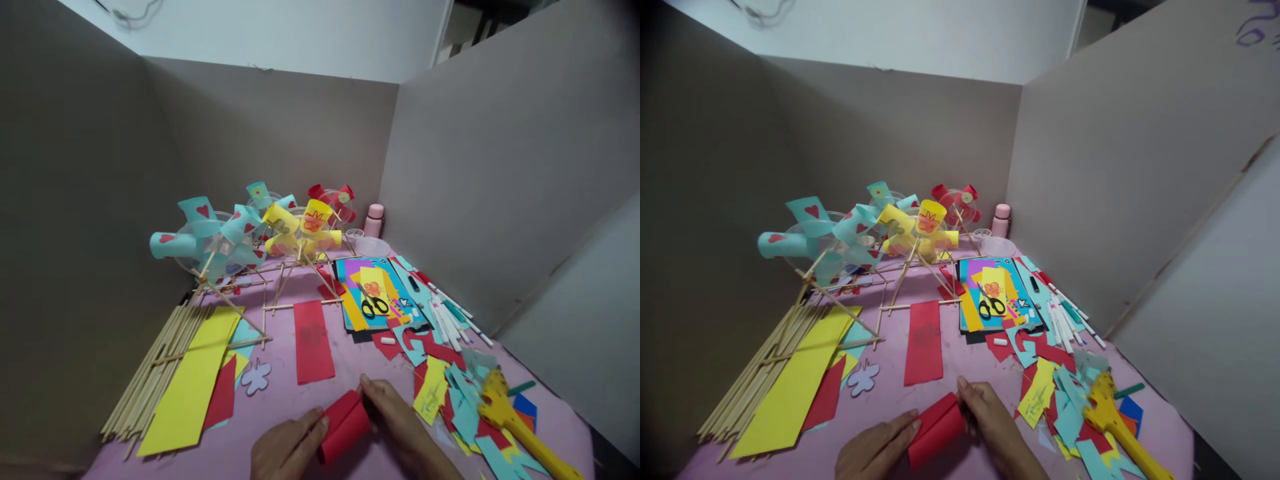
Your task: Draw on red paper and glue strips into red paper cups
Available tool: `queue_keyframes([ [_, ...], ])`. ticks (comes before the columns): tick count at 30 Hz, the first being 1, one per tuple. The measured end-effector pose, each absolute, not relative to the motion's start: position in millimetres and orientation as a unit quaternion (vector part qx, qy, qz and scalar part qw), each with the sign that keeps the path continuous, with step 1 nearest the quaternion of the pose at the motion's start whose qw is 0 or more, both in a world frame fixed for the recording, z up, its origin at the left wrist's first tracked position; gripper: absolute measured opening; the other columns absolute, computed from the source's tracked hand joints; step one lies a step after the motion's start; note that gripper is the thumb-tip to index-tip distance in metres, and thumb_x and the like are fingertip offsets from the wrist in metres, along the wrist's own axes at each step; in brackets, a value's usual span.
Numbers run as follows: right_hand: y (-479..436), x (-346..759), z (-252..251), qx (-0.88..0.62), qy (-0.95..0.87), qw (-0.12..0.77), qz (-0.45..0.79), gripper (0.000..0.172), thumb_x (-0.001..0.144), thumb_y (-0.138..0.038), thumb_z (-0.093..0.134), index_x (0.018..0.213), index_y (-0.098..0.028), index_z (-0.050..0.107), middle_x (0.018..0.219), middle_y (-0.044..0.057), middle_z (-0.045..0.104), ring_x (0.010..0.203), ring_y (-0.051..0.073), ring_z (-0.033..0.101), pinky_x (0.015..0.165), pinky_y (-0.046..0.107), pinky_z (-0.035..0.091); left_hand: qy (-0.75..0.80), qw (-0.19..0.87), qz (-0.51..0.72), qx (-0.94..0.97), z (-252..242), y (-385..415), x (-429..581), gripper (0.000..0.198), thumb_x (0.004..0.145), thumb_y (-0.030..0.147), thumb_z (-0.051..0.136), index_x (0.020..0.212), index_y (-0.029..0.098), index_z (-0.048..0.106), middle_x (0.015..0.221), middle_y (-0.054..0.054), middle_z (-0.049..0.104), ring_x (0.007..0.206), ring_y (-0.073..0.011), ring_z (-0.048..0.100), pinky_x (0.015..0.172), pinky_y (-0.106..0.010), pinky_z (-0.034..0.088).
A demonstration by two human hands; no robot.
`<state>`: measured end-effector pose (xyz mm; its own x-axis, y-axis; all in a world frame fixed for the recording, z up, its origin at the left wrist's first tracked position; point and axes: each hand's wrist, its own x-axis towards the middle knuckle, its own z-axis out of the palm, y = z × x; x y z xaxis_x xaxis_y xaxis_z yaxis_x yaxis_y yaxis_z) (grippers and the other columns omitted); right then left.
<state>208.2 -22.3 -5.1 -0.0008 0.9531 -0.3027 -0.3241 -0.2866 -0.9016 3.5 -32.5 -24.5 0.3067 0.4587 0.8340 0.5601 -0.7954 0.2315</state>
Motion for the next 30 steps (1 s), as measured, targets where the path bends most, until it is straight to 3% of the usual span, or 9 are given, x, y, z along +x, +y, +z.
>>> queue_keyframes([
  [4, -24, 208, -2, -0.478, -0.282, 0.513, 0.654, 0.045, 0.05, -0.048, 0.086, 0.063, -0.013, 0.062, 0.056, -0.003, 0.06, 0.053, 0.01, 0.049, 0.052, 0.02, 0.036, -0.311, 0.021, -0.501, -0.808, -29, -30, 8, 0.033, 0.095, 0.023, 0.043, 0.121, 0.028, 0.061, 0.103, -0.012, 0.074, 0.08, -0.0183, 0.071, 0.069, -0.027, 0.053],
  [7, -19, 210, 2, -0.438, -0.298, 0.521, 0.669, 0.042, 0.057, -0.048, 0.083, 0.057, -0.012, 0.061, 0.051, -0.003, 0.058, 0.048, 0.008, 0.044, 0.05, 0.02, 0.032, -0.39, -0.06, -0.512, -0.763, -19, -27, 9, 0.03, 0.089, 0.02, 0.052, 0.116, 0.026, 0.064, 0.107, -0.01, 0.072, 0.088, -0.0191, 0.07, 0.076, -0.027, 0.054],
  [10, -16, 211, 4, -0.427, -0.324, 0.541, 0.648, 0.04, 0.065, -0.049, 0.078, 0.06, -0.012, 0.065, 0.052, -0.002, 0.059, 0.05, 0.008, 0.045, 0.052, 0.02, 0.034, -0.511, -0.193, -0.517, -0.66, -5, -27, 14, 0.02, 0.086, 0.03, 0.056, 0.099, 0.023, 0.07, 0.096, -0.007, 0.073, 0.085, -0.0202, 0.069, 0.073, -0.026, 0.056],
  [12, -16, 209, 2, -0.427, -0.34, 0.547, 0.635, 0.039, 0.066, -0.05, 0.077, 0.061, -0.012, 0.067, 0.052, -0.002, 0.06, 0.052, 0.009, 0.047, 0.054, 0.02, 0.035, -0.536, -0.279, -0.512, -0.611, 1, -29, 20, 0.024, 0.087, 0.038, 0.054, 0.09, 0.022, 0.071, 0.091, -0.007, 0.074, 0.086, -0.0215, 0.069, 0.076, -0.027, 0.055],
  [17, -18, 202, -4, -0.429, -0.36, 0.554, 0.616, 0.039, 0.069, -0.051, 0.074, 0.065, -0.013, 0.071, 0.053, -0.001, 0.06, 0.058, 0.012, 0.049, 0.057, 0.021, 0.037, -0.536, -0.417, -0.496, -0.541, -2, -31, 35, 0.035, 0.08, 0.048, 0.059, 0.093, 0.018, 0.07, 0.093, -0.01, 0.073, 0.088, -0.024, 0.067, 0.078, -0.03, 0.052],
  [23, -19, 198, -1, -0.447, -0.38, 0.543, 0.6, 0.038, 0.067, -0.051, 0.075, 0.063, -0.013, 0.07, 0.053, -0.001, 0.059, 0.056, 0.012, 0.047, 0.055, 0.021, 0.037, -0.542, -0.448, -0.478, -0.526, -7, -32, 38, 0.03, 0.079, 0.047, 0.062, 0.078, 0.018, 0.072, 0.076, -0.005, 0.071, 0.074, -0.0203, 0.063, 0.069, -0.026, 0.049],
  [30, -19, 198, -3, -0.462, -0.376, 0.534, 0.6, 0.04, 0.068, -0.052, 0.074, 0.059, -0.014, 0.065, 0.051, -0.003, 0.055, 0.052, 0.01, 0.044, 0.053, 0.021, 0.035, -0.53, -0.461, -0.495, -0.511, -4, -31, 38, 0.033, 0.076, 0.048, 0.063, 0.077, 0.017, 0.073, 0.075, -0.006, 0.069, 0.074, -0.0212, 0.062, 0.07, -0.027, 0.048],
])
